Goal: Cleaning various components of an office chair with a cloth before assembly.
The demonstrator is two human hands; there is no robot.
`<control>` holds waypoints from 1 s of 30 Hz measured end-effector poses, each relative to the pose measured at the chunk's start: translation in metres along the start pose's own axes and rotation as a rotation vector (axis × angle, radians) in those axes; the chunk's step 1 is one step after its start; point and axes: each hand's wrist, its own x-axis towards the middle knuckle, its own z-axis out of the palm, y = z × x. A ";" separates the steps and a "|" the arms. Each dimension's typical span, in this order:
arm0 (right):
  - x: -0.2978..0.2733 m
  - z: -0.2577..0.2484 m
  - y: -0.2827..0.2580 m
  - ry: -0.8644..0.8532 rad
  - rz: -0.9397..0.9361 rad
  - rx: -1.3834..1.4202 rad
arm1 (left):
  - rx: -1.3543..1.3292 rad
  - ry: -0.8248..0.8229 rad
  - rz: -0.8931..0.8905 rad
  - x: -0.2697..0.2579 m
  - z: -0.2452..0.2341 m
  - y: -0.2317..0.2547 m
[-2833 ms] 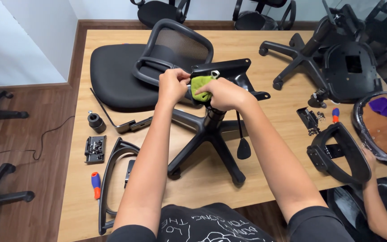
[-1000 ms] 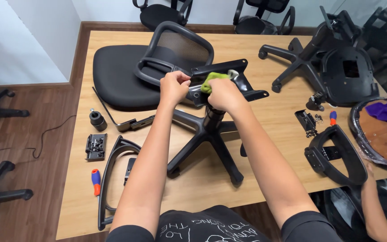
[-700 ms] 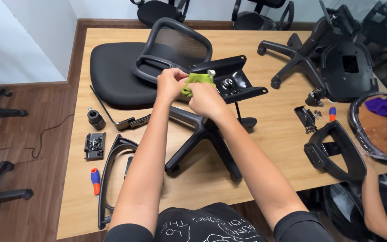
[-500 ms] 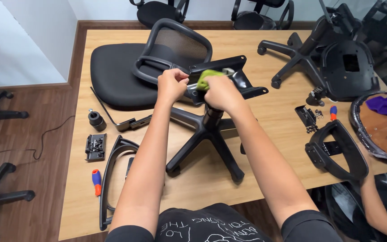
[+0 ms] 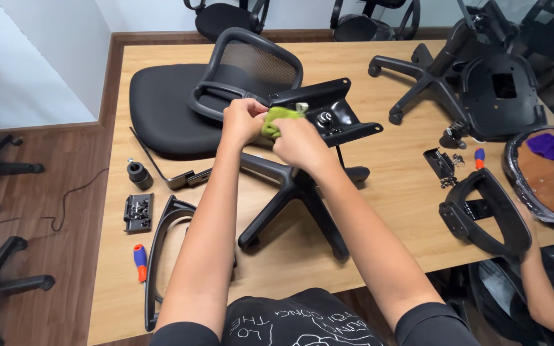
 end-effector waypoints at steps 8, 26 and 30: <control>0.016 0.031 0.027 0.114 0.073 -0.136 | 0.061 0.039 0.016 0.004 0.007 -0.007; 0.006 -0.135 0.086 -0.106 0.219 -0.074 | 0.149 0.047 -0.142 -0.007 0.004 0.023; -0.002 -0.135 0.085 0.206 0.142 -0.036 | 0.183 0.048 -0.151 -0.005 0.004 0.026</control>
